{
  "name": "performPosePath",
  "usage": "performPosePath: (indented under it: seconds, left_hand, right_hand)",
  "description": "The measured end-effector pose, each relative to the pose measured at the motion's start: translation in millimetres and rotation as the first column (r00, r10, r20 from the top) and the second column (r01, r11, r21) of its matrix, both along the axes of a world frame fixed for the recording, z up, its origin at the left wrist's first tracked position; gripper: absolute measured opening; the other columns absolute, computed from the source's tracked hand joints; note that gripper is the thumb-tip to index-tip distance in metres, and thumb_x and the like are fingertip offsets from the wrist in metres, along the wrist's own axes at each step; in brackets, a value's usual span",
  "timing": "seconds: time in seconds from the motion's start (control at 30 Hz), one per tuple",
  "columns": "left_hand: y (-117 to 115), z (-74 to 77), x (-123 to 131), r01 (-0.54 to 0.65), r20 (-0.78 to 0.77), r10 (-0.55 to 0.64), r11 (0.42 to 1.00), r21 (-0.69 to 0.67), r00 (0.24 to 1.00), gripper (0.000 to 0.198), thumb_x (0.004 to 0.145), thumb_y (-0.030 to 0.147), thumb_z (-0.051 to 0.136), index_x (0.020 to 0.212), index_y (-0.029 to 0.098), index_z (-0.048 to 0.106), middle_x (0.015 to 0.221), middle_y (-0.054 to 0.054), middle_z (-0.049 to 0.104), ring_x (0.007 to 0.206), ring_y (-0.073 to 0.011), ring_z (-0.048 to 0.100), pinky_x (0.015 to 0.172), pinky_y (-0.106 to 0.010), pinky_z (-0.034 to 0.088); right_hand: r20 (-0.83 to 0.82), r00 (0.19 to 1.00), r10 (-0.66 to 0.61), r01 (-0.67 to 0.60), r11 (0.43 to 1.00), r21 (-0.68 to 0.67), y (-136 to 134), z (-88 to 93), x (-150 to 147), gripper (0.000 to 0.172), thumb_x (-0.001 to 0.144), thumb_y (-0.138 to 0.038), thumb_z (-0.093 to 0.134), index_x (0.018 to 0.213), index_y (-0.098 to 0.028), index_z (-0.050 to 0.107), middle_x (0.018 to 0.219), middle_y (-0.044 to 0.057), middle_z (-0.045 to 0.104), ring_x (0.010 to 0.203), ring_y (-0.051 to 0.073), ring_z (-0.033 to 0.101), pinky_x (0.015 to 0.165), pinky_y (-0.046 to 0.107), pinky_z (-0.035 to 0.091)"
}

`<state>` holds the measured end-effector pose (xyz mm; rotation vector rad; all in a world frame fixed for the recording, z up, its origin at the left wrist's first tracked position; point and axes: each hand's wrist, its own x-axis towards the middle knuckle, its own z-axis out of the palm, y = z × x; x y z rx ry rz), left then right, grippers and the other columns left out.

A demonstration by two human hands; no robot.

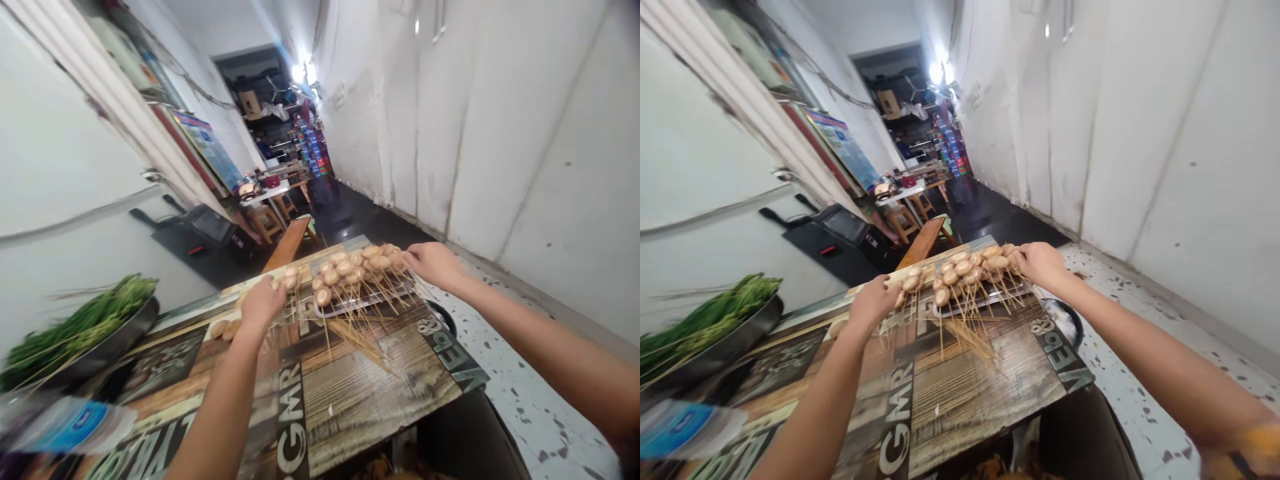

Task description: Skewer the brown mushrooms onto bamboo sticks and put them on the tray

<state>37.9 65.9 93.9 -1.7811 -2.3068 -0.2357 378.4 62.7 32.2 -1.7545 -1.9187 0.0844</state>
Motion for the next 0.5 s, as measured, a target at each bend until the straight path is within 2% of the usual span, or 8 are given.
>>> performPosePath:
  seconds: [0.07,0.13,0.23,0.27,0.33,0.4,0.5]
  left_hand:
    - [-0.6,-0.3,-45.9,-0.151,-0.056,0.148,0.987,-0.059,0.987,0.052,0.087,0.048,0.039,0.113,0.009,0.061,0.113,-0.022,0.065,0.107,-0.036,0.06,0.081,-0.04,0.046]
    - [-5.9,-7.0,-77.0,-0.226,-0.063,0.221,0.968,-0.107,0.973,0.058,0.087,0.054,0.035,0.107,0.009,0.064,0.11,-0.023,0.065,0.104,-0.0355,0.061,0.078,-0.038,0.047]
    - [-12.3,-27.8,-96.9,-0.238,-0.088,0.227,0.959,-0.154,0.97,0.061,0.086,0.057,0.037,0.106,0.007,0.065,0.109,-0.024,0.065,0.105,-0.0349,0.061,0.08,-0.037,0.046]
    - [-12.8,-36.4,-98.9,-0.232,-0.097,0.218,0.959,-0.163,0.971,0.061,0.085,0.057,0.039,0.105,0.005,0.065,0.11,-0.024,0.065,0.106,-0.0352,0.06,0.082,-0.037,0.046]
    - [-11.3,-53.9,-101.0,-0.221,-0.096,0.208,0.961,-0.166,0.973,0.061,0.085,0.056,0.043,0.103,0.003,0.065,0.112,-0.026,0.064,0.11,-0.0358,0.058,0.085,-0.037,0.046]
    - [-7.8,-69.1,-103.8,-0.221,-0.055,0.215,0.964,-0.151,0.975,0.059,0.085,0.055,0.045,0.104,0.002,0.064,0.115,-0.027,0.062,0.11,-0.0355,0.058,0.084,-0.037,0.047]
    - [-3.1,-83.8,-110.5,-0.206,0.03,0.212,0.968,-0.145,0.977,0.056,0.086,0.053,0.043,0.106,0.003,0.061,0.116,-0.028,0.061,0.106,-0.0346,0.061,0.08,-0.039,0.048]
  right_hand:
    - [0.027,0.999,0.027,-0.028,0.998,0.056,-15.7,14.4,-17.8,0.037,0.094,-0.034,0.037,0.094,-0.019,0.071,0.089,0.01,0.071,0.083,0.025,0.066,0.067,0.03,0.044]
    - [0.065,0.99,0.125,-0.13,0.989,0.066,-25.3,30.8,-52.0,0.039,0.094,-0.036,0.035,0.093,-0.019,0.07,0.093,0.011,0.07,0.087,0.027,0.065,0.071,0.033,0.046]
    - [0.082,0.924,0.375,-0.374,0.927,-0.023,-23.1,46.4,-126.8,0.038,0.093,-0.036,0.037,0.091,-0.018,0.071,0.099,0.011,0.07,0.096,0.028,0.064,0.078,0.035,0.048]
    - [0.071,0.906,0.417,-0.411,0.908,-0.082,-18.0,47.1,-154.1,0.036,0.092,-0.037,0.041,0.093,-0.016,0.071,0.101,0.013,0.07,0.097,0.029,0.064,0.079,0.035,0.048]
    - [-0.016,0.911,0.413,-0.405,0.884,-0.235,-2.9,41.2,-205.6,0.035,0.089,-0.036,0.049,0.101,-0.011,0.07,0.111,0.018,0.067,0.106,0.03,0.061,0.085,0.034,0.048]
    - [-0.052,0.932,0.36,-0.357,0.878,-0.319,14.8,28.6,-247.1,0.033,0.086,-0.029,0.054,0.105,-0.008,0.069,0.114,0.021,0.065,0.106,0.03,0.062,0.083,0.033,0.049]
    - [-0.111,0.954,0.279,-0.3,0.881,-0.367,38.3,7.1,-285.6,0.031,0.083,-0.022,0.057,0.108,-0.007,0.068,0.113,0.021,0.065,0.107,0.029,0.062,0.083,0.033,0.05]
